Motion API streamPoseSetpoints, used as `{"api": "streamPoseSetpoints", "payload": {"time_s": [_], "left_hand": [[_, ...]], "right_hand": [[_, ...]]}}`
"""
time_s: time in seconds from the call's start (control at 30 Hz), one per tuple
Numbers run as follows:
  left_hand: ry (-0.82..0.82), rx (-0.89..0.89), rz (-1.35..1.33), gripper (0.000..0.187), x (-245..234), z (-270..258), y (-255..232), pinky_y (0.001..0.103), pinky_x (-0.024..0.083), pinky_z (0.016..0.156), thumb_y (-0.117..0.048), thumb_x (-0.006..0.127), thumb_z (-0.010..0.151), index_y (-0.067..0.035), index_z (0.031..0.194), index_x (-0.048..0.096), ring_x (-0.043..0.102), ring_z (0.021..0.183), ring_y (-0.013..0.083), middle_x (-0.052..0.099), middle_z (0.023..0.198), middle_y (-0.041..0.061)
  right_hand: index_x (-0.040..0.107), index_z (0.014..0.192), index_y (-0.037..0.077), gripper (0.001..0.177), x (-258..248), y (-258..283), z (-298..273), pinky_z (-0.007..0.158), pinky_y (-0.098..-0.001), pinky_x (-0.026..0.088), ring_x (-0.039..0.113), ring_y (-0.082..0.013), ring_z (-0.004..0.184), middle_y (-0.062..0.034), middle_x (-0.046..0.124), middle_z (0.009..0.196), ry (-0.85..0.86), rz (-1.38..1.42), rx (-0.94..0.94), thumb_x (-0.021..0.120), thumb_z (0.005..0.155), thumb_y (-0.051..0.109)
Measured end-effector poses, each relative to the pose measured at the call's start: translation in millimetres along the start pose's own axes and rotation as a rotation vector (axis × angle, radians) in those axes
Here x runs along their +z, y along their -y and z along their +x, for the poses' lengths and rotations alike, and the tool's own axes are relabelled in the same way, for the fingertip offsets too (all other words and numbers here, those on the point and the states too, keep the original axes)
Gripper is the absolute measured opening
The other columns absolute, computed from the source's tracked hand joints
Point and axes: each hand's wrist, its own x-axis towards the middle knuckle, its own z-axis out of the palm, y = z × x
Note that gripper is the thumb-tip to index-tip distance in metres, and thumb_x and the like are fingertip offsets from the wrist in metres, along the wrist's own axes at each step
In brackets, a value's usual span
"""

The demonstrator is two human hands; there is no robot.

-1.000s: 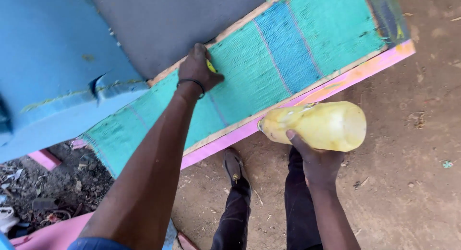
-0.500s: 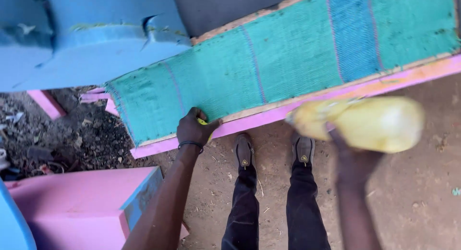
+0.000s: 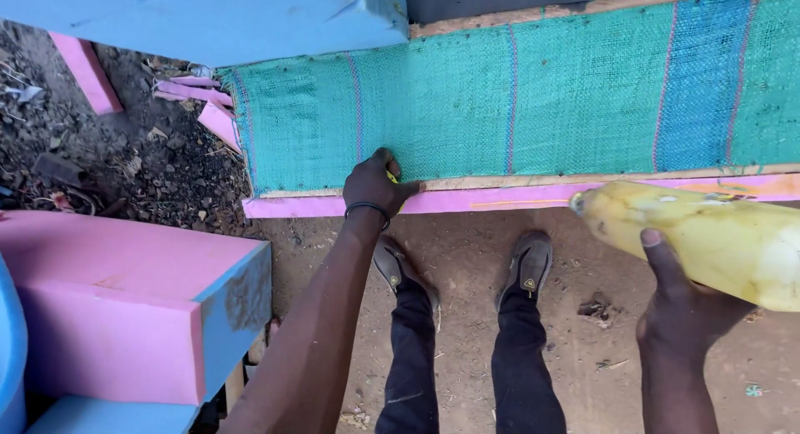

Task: Applying glue to a furniture base and attaching a foam sheet, followed by trimming the foam with a metal tool.

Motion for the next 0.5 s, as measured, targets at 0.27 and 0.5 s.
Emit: {"api": "streamPoseSetpoints", "payload": {"time_s": [0.27,0.5], "left_hand": [[-0.009,-0.008,0.007,0.054,20,23,26,0.048,0.068,0.098,-0.064,0.107,0.082,-0.029,0.107,0.076,0.09,0.118,0.0399,0.089,0.108,0.004],[0.022,-0.05,0.018,0.046,4,40,58,0.054,0.068,0.116,-0.062,0.103,0.09,-0.031,0.118,0.083,0.086,0.135,0.0406,0.094,0.127,0.002]], "right_hand": [[0.061,0.174,0.002,0.11,118,17,-90,0.119,-0.0464,0.05,0.066,-0.0316,0.157,-0.0196,0.073,0.162,0.009,-0.108,0.348,0.112,0.077,-0.012],[0.068,0.17,0.006,0.121,130,8,-62,0.111,-0.0646,0.071,0.074,-0.0304,0.149,-0.0188,0.081,0.155,0.126,-0.102,0.311,0.123,0.063,0.003]]}}
